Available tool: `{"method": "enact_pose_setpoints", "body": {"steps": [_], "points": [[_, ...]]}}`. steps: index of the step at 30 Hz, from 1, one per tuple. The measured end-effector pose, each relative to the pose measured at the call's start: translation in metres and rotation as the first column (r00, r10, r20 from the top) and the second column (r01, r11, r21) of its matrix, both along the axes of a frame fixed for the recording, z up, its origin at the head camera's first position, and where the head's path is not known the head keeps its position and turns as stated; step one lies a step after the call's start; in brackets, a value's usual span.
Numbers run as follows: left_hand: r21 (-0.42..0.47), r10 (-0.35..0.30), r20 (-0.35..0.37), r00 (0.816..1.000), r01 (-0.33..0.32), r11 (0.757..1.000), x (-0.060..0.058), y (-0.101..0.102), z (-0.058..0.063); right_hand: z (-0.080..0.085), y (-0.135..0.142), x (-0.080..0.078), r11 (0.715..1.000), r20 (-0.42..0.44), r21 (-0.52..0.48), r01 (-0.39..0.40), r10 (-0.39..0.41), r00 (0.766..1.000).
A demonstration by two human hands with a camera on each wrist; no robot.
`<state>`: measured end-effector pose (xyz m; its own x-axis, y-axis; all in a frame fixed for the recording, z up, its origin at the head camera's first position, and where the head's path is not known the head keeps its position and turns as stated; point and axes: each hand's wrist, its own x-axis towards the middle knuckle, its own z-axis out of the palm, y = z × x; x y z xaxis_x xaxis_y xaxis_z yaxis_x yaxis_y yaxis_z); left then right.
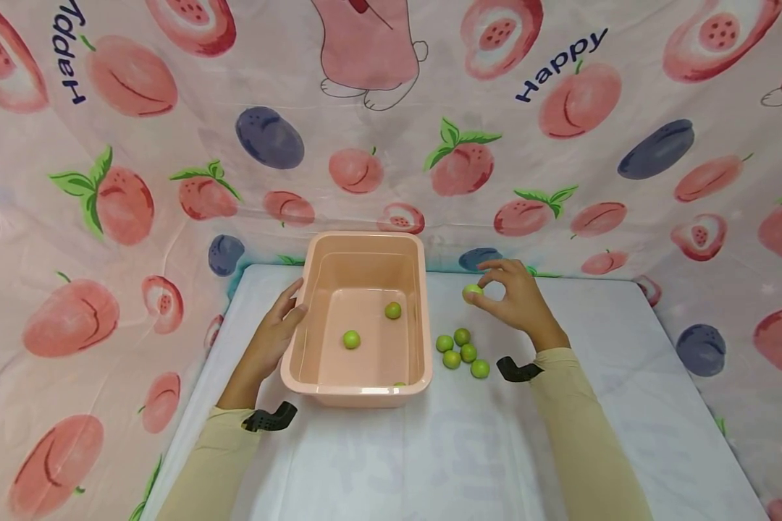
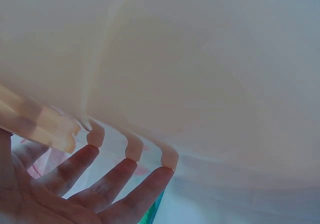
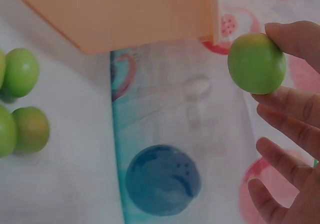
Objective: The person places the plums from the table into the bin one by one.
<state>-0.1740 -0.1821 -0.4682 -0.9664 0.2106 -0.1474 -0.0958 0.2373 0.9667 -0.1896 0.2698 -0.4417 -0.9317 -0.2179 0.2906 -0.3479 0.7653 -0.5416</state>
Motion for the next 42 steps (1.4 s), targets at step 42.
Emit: {"method": "enact_pose_setpoints", "body": {"steps": [42], "points": [[0.029, -0.012, -0.001, 1.0, 0.012, 1.0, -0.001, -0.001, -0.001, 0.091, -0.113, -0.039, 0.97, -0.103, -0.027, -0.24, 0.236, 0.966]]}}
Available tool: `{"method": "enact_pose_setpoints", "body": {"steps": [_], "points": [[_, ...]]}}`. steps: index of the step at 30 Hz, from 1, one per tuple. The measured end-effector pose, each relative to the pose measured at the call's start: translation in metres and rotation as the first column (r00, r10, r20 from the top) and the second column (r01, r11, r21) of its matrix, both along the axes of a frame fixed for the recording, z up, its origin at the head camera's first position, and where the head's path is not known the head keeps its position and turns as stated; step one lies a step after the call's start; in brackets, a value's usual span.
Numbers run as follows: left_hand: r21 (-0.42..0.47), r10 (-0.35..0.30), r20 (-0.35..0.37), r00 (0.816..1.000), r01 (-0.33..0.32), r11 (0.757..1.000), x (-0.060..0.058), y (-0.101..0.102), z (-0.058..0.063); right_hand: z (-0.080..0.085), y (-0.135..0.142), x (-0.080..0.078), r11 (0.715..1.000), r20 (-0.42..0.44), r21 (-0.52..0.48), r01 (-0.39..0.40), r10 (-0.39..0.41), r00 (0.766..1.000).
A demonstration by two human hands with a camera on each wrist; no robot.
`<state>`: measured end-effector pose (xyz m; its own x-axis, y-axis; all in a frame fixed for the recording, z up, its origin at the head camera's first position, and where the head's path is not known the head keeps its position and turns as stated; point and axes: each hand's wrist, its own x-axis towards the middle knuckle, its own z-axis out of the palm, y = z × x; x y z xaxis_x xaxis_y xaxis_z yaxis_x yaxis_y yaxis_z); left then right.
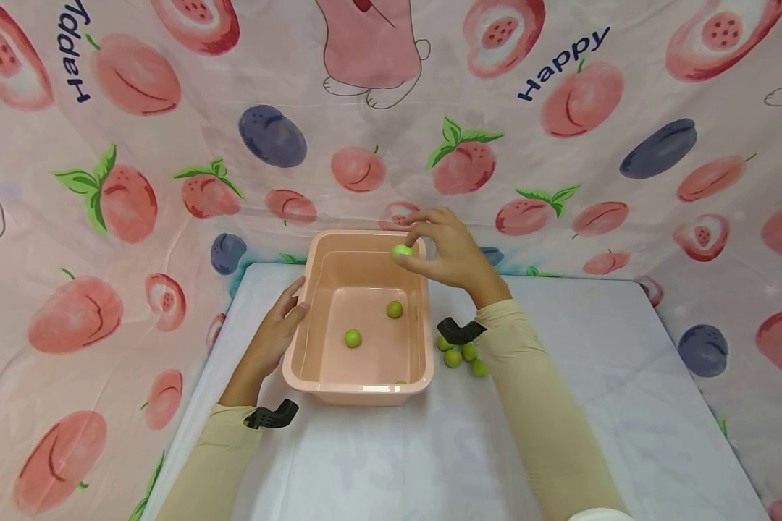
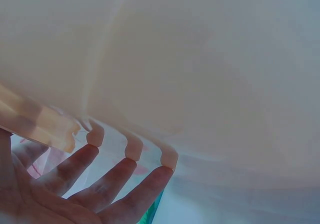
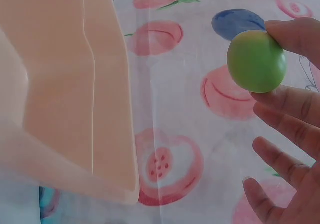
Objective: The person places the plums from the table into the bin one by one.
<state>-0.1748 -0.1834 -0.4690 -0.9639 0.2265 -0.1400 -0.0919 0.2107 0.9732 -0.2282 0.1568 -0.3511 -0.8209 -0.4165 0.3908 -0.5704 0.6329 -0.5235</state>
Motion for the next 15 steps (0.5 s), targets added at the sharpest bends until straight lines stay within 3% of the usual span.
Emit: {"method": "enact_pose_setpoints", "body": {"steps": [15], "points": [[0.003, 0.004, -0.001, 1.0, -0.004, 1.0, -0.001, -0.001, -0.001, 0.002, -0.022, -0.001, 0.998, -0.028, -0.021, -0.052, 0.052, 0.998]]}}
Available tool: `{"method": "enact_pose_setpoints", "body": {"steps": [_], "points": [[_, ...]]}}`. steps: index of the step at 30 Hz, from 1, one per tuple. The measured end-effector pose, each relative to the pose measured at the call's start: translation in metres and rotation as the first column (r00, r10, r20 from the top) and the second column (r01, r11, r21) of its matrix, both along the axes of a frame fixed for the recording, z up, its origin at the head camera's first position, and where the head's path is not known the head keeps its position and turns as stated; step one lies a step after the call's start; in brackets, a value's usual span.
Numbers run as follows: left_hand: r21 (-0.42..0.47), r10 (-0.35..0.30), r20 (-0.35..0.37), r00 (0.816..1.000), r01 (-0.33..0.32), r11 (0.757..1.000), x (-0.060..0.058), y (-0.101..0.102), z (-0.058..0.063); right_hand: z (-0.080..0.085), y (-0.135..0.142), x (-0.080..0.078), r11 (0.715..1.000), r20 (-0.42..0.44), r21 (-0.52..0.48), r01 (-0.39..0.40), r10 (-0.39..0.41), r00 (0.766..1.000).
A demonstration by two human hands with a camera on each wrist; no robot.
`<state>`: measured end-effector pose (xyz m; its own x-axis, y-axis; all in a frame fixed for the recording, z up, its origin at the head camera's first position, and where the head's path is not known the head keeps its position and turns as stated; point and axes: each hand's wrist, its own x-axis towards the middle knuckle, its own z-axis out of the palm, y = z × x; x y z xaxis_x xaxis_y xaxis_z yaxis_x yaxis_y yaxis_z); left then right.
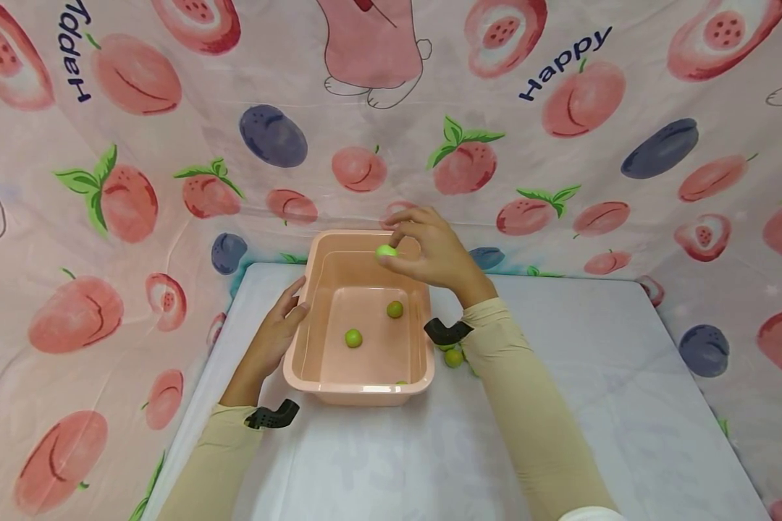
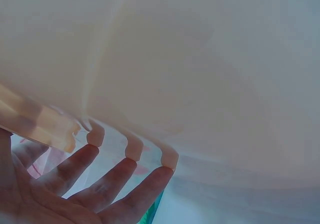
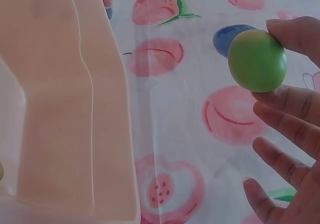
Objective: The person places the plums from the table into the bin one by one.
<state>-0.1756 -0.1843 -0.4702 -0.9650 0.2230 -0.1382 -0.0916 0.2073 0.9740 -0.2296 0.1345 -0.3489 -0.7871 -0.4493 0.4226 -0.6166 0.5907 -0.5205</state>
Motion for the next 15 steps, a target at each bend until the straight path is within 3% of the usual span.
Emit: {"method": "enact_pose_setpoints", "body": {"steps": [15], "points": [[0.028, -0.007, -0.011, 1.0, 0.007, 1.0, -0.0003, 0.0007, -0.0002, -0.0031, -0.0037, 0.0011, 1.0, -0.008, -0.01, -0.016, 0.016, 1.0]]}}
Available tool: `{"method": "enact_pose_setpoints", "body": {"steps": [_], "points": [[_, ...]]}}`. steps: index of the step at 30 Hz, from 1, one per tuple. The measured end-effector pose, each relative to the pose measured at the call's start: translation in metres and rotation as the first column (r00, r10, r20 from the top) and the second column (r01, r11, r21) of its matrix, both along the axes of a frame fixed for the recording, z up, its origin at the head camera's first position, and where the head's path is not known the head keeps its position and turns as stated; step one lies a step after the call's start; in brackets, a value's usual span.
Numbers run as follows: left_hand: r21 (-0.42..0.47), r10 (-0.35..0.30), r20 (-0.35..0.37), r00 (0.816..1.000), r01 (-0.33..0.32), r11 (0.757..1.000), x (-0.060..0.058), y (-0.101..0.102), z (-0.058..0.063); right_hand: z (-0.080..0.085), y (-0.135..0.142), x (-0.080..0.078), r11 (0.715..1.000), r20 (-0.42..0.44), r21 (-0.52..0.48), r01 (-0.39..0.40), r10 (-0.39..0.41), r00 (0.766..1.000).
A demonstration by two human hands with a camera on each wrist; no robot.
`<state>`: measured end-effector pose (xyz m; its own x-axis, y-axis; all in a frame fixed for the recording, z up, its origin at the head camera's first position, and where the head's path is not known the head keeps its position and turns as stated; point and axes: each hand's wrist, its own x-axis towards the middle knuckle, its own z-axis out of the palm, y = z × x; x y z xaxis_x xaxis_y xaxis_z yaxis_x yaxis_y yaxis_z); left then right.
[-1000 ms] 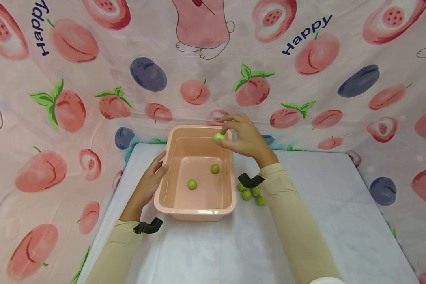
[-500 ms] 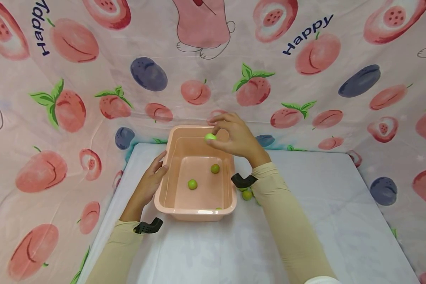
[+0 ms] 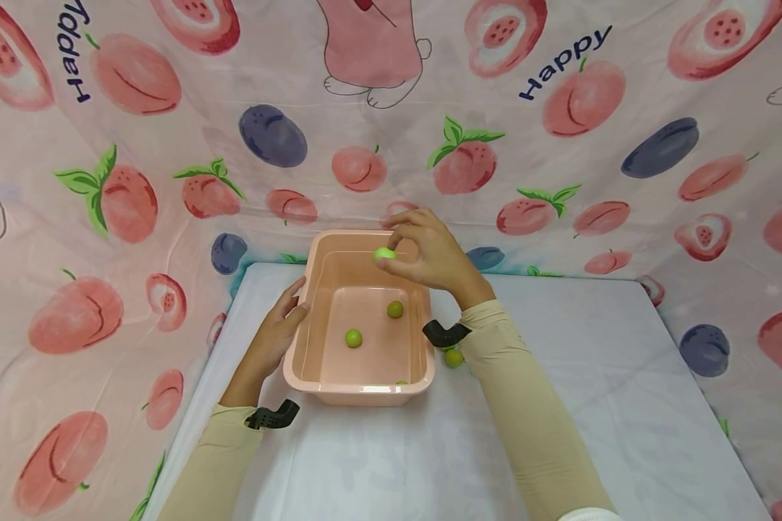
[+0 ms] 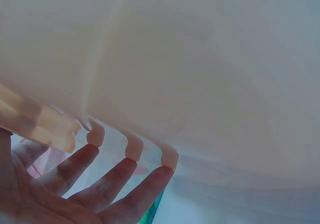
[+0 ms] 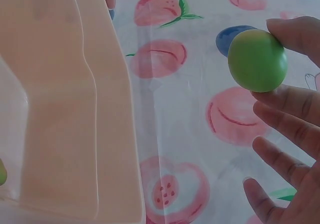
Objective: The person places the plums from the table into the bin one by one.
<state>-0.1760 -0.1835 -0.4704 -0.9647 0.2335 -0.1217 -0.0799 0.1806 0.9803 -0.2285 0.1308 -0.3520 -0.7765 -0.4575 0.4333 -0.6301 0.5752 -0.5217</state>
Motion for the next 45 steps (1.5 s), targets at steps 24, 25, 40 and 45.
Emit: {"method": "enact_pose_setpoints", "body": {"steps": [24, 25, 40, 45], "points": [[-0.012, 0.008, 0.008, 1.0, -0.008, 1.0, 0.0, 0.001, 0.0, -0.001, 0.003, 0.002, 0.999, -0.02, 0.027, 0.02, -0.02, 1.0], [-0.011, 0.008, 0.007, 1.0, -0.008, 1.0, 0.0, 0.001, 0.0, -0.001, 0.004, 0.002, 0.999, -0.016, 0.028, 0.022, -0.022, 1.0], [-0.018, 0.006, 0.007, 1.0, -0.006, 1.0, 0.0, 0.001, -0.001, -0.013, 0.041, 0.007, 0.996, 0.003, 0.022, 0.089, -0.089, 0.996], [-0.007, 0.009, 0.01, 1.0, -0.009, 1.0, 0.0, 0.001, -0.002, -0.023, 0.061, 0.01, 0.992, 0.003, 0.01, 0.128, -0.128, 0.992]]}}
